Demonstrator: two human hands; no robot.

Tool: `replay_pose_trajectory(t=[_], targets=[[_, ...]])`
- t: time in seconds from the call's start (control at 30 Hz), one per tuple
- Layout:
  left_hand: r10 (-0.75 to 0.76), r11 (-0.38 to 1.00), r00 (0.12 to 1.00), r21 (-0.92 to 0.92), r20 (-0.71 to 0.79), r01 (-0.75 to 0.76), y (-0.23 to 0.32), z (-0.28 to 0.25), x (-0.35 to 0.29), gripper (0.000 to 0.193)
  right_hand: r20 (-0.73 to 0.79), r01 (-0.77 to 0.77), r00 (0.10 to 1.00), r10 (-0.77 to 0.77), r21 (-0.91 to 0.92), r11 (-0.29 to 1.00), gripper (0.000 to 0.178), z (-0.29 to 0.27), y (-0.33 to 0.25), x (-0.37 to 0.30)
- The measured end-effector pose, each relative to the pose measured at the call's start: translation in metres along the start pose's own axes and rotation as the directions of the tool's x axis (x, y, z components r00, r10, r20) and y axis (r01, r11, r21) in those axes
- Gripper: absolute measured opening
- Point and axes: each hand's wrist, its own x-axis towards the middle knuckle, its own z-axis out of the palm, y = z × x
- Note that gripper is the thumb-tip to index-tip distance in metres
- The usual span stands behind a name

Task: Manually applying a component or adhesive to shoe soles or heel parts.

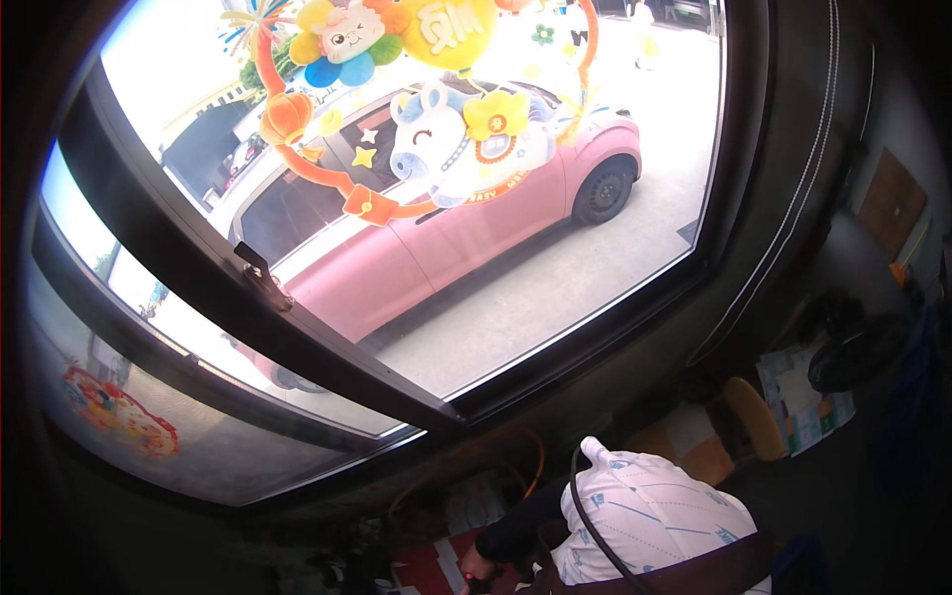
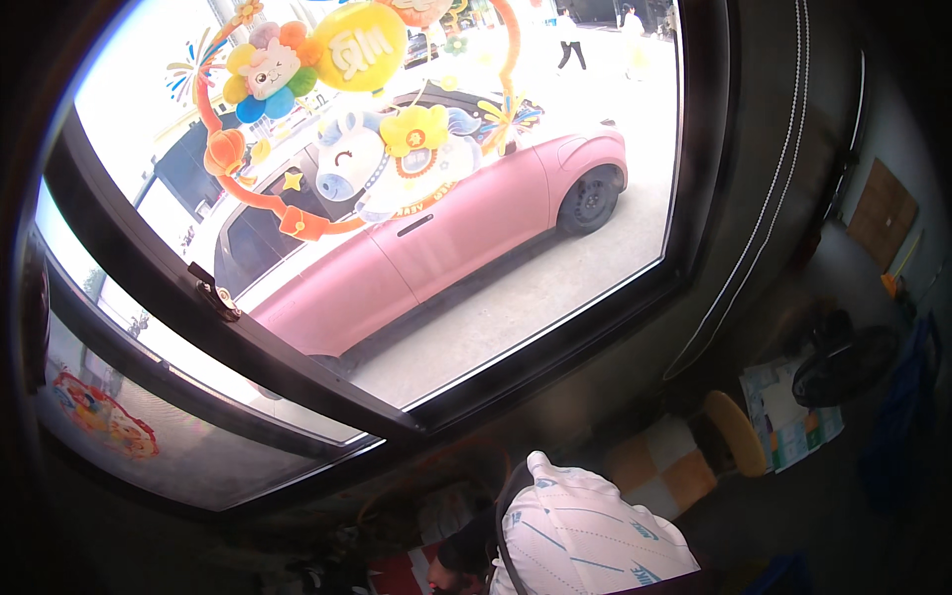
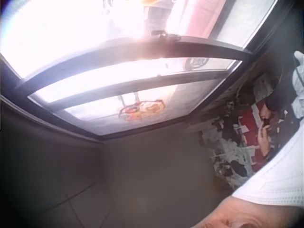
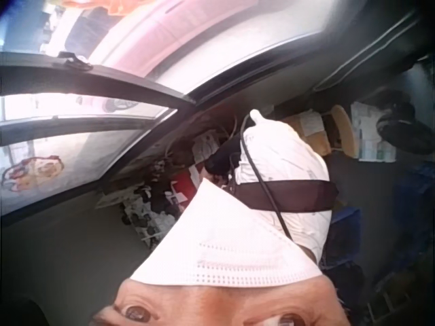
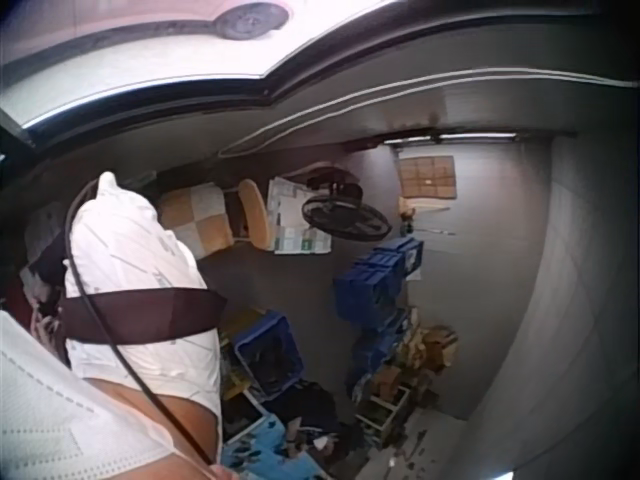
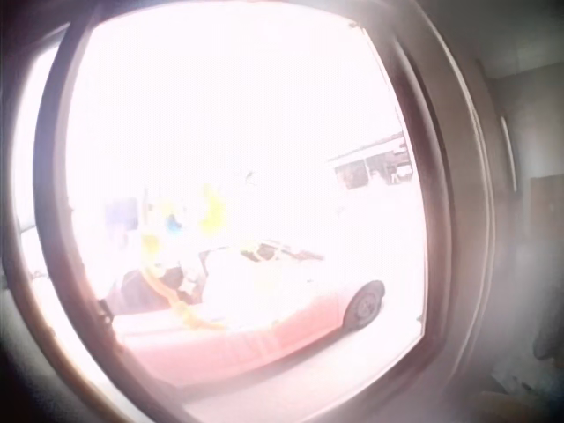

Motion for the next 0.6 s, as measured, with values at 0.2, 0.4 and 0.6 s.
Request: replay_pose_trajectory(t=[0.2, 0.4, 0.6], targets=[[0.007, 1.0, 1.0, -0.028, -0.019, -0.007, -0.017, -0.007, -0.001, 0.036, 0.014, 0.014, 1.0, -0.014, 0.008, 1.0, 0.03, 0.002, 0.003, 0.004], [0.077, 0.98, 0.984, -0.171, -0.159, -0.104, -0.03, -0.031, -0.061, 0.033, 0.144, -0.004, 0.99, 0.002, 0.017, 1.0, 0.029, 0.004, -0.004, 0.008], [-0.032, 0.906, 0.772, -0.346, -0.634, -0.246, -0.12, -0.061, -0.139, 0.032, 0.227, 0.074, 0.97, -0.09, 0.078, 0.994, 0.036, 0.012, -0.016, 0.031]])
